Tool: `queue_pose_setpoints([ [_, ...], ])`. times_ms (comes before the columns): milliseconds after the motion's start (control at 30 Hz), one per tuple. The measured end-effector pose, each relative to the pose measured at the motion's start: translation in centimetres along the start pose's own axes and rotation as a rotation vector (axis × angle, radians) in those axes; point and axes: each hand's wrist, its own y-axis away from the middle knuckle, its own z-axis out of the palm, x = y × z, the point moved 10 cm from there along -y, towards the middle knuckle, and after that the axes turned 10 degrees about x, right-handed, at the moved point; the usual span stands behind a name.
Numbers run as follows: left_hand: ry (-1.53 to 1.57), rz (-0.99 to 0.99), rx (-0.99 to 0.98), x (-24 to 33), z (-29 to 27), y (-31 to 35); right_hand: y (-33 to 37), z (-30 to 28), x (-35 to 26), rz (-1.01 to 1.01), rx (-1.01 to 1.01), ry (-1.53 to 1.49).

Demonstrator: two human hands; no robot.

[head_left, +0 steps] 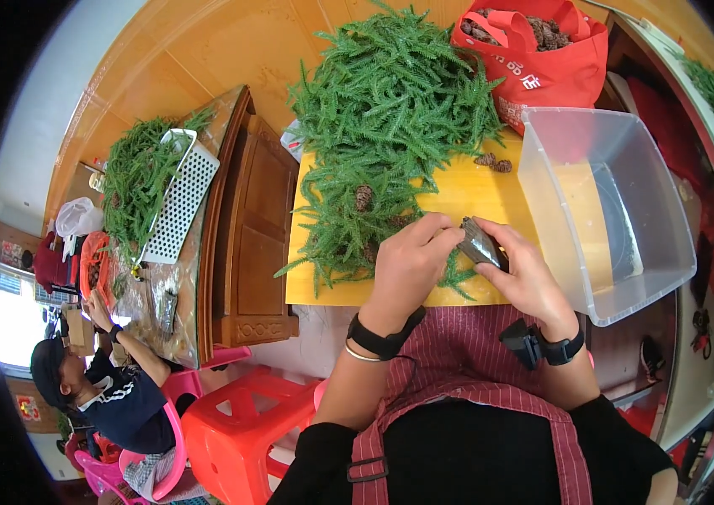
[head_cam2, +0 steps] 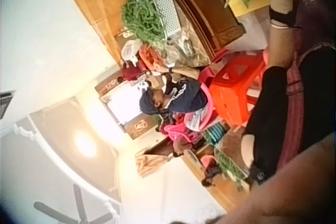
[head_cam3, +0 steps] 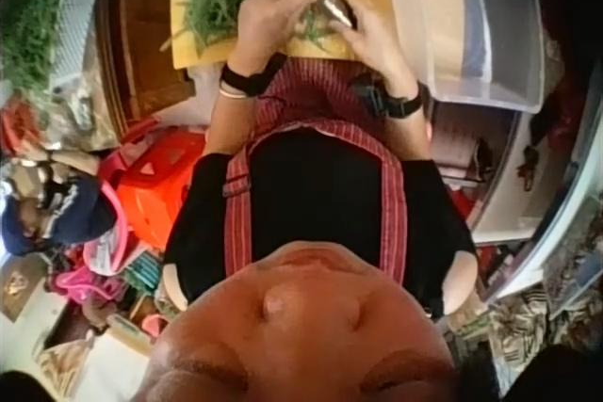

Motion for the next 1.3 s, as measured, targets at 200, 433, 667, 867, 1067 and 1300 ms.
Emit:
queue_pose_setpoints([
  [200,0.002,0.075,-0.055,0.6,-0.7,-0.5,0.2,0.5,0.1,0.014,-0.061,-0.014],
  [433,-0.093,-0.082,-0.055,-2.4,-3.5,-0.6,0.0,1.1,1.3,-0.023,-0.071,0.011],
  [667,-0.073,-0.319,0.124,-3.5,-7.0,-0.8,-0.6,0.4,6.9,0.11,0.169,0.477],
  [867,0.43,-0.718,0.011,-4.2,-3.6,1.2,-1.0,-1.7,3.1,-0.128,0.372,0.548],
  [1067,0.683,-0.872,-0.095,-3.6,-0.8,2.3,-0.3,-3.0,-3.6,-0.053,0.211,-0.603],
  [1300,0.972,-0.786,-0.157,-2.1,0.7,2.3,0.3,-5.0,-4.1,-0.172,0.378,-0.551],
])
